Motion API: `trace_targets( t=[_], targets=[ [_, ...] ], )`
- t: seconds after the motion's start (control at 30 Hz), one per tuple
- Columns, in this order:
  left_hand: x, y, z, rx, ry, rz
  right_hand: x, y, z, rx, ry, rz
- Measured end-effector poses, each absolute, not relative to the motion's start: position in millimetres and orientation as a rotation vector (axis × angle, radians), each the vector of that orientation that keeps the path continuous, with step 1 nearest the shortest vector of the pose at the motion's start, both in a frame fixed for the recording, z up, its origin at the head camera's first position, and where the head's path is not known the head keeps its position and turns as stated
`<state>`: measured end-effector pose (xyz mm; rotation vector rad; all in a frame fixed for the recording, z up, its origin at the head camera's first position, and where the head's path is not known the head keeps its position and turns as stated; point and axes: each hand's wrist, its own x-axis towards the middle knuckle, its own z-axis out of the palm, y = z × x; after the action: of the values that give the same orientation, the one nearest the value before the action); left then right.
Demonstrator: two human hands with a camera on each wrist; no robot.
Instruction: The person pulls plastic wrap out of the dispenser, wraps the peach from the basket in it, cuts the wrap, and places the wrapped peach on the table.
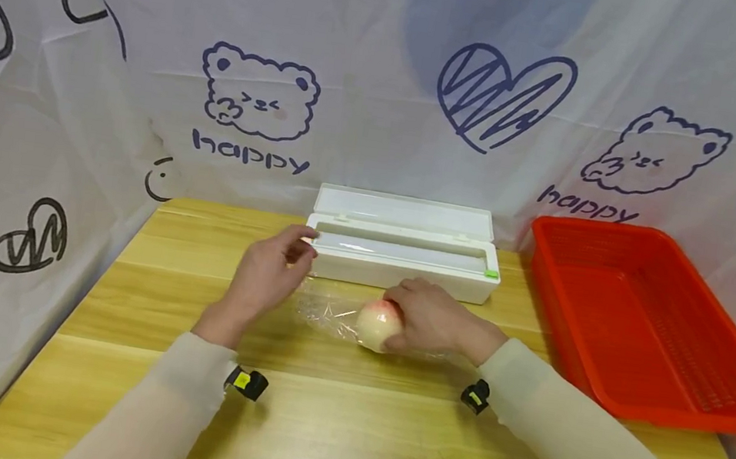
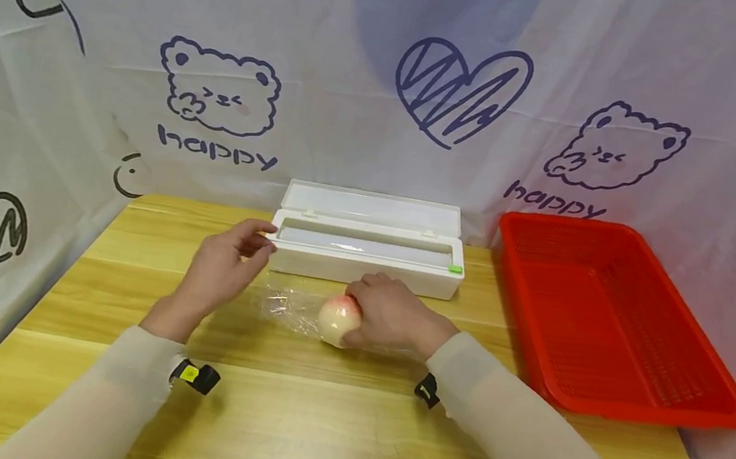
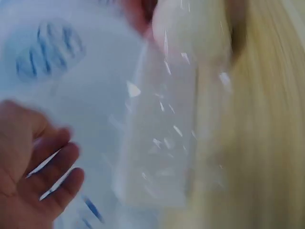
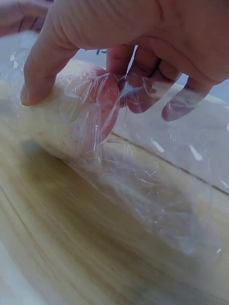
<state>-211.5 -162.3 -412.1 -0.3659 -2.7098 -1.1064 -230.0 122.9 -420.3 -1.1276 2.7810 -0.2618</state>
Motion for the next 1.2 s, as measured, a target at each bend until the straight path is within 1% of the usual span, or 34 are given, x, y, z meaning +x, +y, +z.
trace_targets(
  t=[0.1, 0.17, 0.27, 0.47, 0.67, 0.83, 0.97, 1.07, 1.2],
  targets=[
    [-198, -132, -401, -0.733, -2.859, -0.705, -230, 124, -419, -1.122, 2.769, -0.257],
    [-192, -115, -405, -0.943, -2.925, -0.509, -232, 124, -418, -1.118, 2.743, -0.268],
    [-187, -100, -419, -1.077, -2.939, -0.314, -237, 123, -418, -1.096, 2.657, -0.348],
    [-190, -87, -435, -1.039, -2.947, -0.219, -252, 127, -422, -0.961, 2.462, -0.569],
    [-197, -82, -438, -1.024, -3.023, -0.239, -258, 131, -422, -0.908, 2.372, -0.633],
    [-206, -83, -441, -0.996, -3.090, -0.340, -262, 135, -422, -0.861, 2.341, -0.642],
    [-213, -85, -442, -0.992, -3.119, -0.477, -262, 143, -417, -0.796, 2.484, -0.660],
    [-214, -88, -443, -0.983, -3.123, -0.567, -260, 150, -409, -0.766, 2.667, -0.760],
    [-209, -98, -446, -0.864, -3.105, -0.677, -251, 162, -396, -0.635, 2.934, -1.000]
  ],
)
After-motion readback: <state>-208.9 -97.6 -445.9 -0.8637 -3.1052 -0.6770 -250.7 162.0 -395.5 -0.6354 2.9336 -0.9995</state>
